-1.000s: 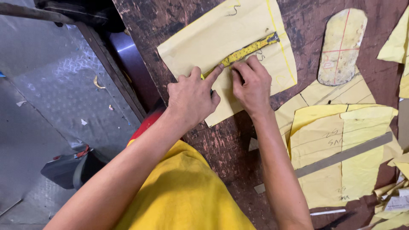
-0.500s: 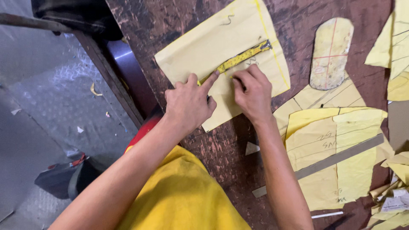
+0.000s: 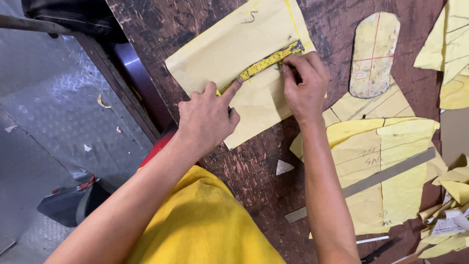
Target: The person uses a tape measure, ruler, and marker to draw lines and curves on a yellow paper pattern. They trace around a template and use a small triangular guide to draw curved sections. The person repeatedly measures and marks the paper to create a pattern layout.
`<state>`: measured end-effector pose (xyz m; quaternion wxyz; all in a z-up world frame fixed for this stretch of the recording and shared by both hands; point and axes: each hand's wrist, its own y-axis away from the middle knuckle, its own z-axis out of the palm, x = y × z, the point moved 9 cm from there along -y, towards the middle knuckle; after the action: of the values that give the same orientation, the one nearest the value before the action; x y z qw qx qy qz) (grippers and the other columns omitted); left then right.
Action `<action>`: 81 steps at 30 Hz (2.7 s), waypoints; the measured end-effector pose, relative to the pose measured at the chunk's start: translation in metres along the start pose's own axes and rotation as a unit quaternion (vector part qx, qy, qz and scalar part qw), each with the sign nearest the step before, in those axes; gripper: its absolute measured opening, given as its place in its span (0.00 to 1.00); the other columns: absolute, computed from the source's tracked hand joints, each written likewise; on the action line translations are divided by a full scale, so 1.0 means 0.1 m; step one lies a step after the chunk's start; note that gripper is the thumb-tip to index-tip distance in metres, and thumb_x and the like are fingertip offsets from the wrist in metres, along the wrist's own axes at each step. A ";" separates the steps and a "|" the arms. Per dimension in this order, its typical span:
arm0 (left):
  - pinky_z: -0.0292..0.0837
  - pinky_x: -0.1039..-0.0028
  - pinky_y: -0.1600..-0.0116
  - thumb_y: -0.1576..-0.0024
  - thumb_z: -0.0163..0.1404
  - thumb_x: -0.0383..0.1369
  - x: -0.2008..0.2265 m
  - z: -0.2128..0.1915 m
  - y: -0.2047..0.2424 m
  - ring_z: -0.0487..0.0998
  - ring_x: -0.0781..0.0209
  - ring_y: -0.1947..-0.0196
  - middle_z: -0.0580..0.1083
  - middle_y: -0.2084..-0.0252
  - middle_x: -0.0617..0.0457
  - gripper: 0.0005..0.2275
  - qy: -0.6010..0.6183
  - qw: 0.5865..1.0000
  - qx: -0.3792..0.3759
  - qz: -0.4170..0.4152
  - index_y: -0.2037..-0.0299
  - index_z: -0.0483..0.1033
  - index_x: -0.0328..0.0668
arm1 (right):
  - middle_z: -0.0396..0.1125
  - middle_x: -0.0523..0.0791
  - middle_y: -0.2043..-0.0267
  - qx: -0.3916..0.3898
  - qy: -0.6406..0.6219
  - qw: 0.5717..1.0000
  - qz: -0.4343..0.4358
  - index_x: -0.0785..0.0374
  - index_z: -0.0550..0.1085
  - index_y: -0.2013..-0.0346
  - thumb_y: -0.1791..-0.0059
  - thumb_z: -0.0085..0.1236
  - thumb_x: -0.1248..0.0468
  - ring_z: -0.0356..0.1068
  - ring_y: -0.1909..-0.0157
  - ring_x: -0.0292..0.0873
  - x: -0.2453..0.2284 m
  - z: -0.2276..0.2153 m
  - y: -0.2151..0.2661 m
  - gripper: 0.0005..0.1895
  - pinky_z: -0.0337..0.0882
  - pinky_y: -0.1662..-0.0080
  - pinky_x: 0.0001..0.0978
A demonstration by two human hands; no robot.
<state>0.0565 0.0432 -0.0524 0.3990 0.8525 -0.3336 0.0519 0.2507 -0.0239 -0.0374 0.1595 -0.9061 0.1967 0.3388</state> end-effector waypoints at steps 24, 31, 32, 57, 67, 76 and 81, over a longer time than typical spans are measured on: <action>0.75 0.45 0.62 0.44 0.47 0.45 0.03 -0.02 0.00 0.76 0.39 0.61 0.68 0.55 0.41 0.29 -0.004 1.000 0.027 0.009 0.28 0.58 0.68 | 0.65 0.49 0.61 -0.022 0.081 0.994 -0.065 0.67 0.77 0.57 0.52 0.62 0.76 0.70 0.61 0.51 -0.10 0.08 -0.03 0.10 0.70 0.58 0.40; 0.75 0.44 0.61 0.45 0.48 0.44 0.01 -0.02 0.04 0.77 0.39 0.60 0.69 0.54 0.42 0.29 0.022 0.998 0.054 0.008 0.29 0.60 0.68 | 0.66 0.48 0.61 -0.024 0.104 0.992 -0.066 0.66 0.78 0.58 0.51 0.63 0.74 0.70 0.60 0.51 -0.09 0.06 0.04 0.08 0.69 0.57 0.43; 0.76 0.45 0.61 0.45 0.48 0.44 0.02 -0.02 0.02 0.77 0.39 0.60 0.69 0.54 0.42 0.29 0.023 0.999 0.047 0.009 0.29 0.60 0.68 | 0.65 0.48 0.62 -0.028 0.112 0.991 -0.067 0.65 0.78 0.58 0.52 0.63 0.74 0.69 0.61 0.51 -0.08 0.07 0.01 0.09 0.69 0.58 0.43; 0.76 0.46 0.60 0.42 0.44 0.45 0.03 0.01 0.02 0.77 0.40 0.59 0.68 0.54 0.42 0.29 -0.013 1.000 0.015 0.003 0.27 0.56 0.68 | 0.65 0.50 0.56 0.125 -0.023 0.985 0.119 0.70 0.70 0.53 0.41 0.52 0.72 0.66 0.56 0.45 0.44 -0.39 0.50 0.03 0.69 0.53 0.35; 0.76 0.46 0.59 0.42 0.44 0.45 0.02 0.01 0.01 0.77 0.40 0.59 0.68 0.54 0.42 0.29 -0.006 1.000 0.018 0.003 0.27 0.57 0.68 | 0.65 0.50 0.56 0.140 -0.014 0.985 0.103 0.70 0.70 0.53 0.41 0.53 0.71 0.66 0.55 0.45 0.47 -0.37 0.52 0.04 0.69 0.54 0.35; 0.76 0.45 0.59 0.42 0.45 0.45 0.01 0.00 0.02 0.77 0.39 0.59 0.68 0.54 0.42 0.28 -0.002 0.999 0.034 0.003 0.28 0.59 0.68 | 0.65 0.51 0.55 0.161 0.071 0.983 0.056 0.69 0.71 0.53 0.44 0.52 0.74 0.66 0.53 0.52 0.36 -0.30 0.54 0.05 0.67 0.50 0.42; 0.76 0.46 0.58 0.42 0.44 0.45 0.00 0.00 0.00 0.77 0.39 0.58 0.68 0.54 0.42 0.28 0.013 1.000 0.019 0.002 0.28 0.59 0.69 | 0.63 0.51 0.57 0.163 0.106 0.978 0.070 0.66 0.76 0.51 0.47 0.53 0.76 0.65 0.53 0.53 0.36 -0.31 0.56 0.11 0.66 0.50 0.43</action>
<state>0.0565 0.0431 -0.0519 0.3867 0.8586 -0.3290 0.0707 0.2672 -0.0947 -0.0480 0.2588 -0.8829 0.3280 0.2144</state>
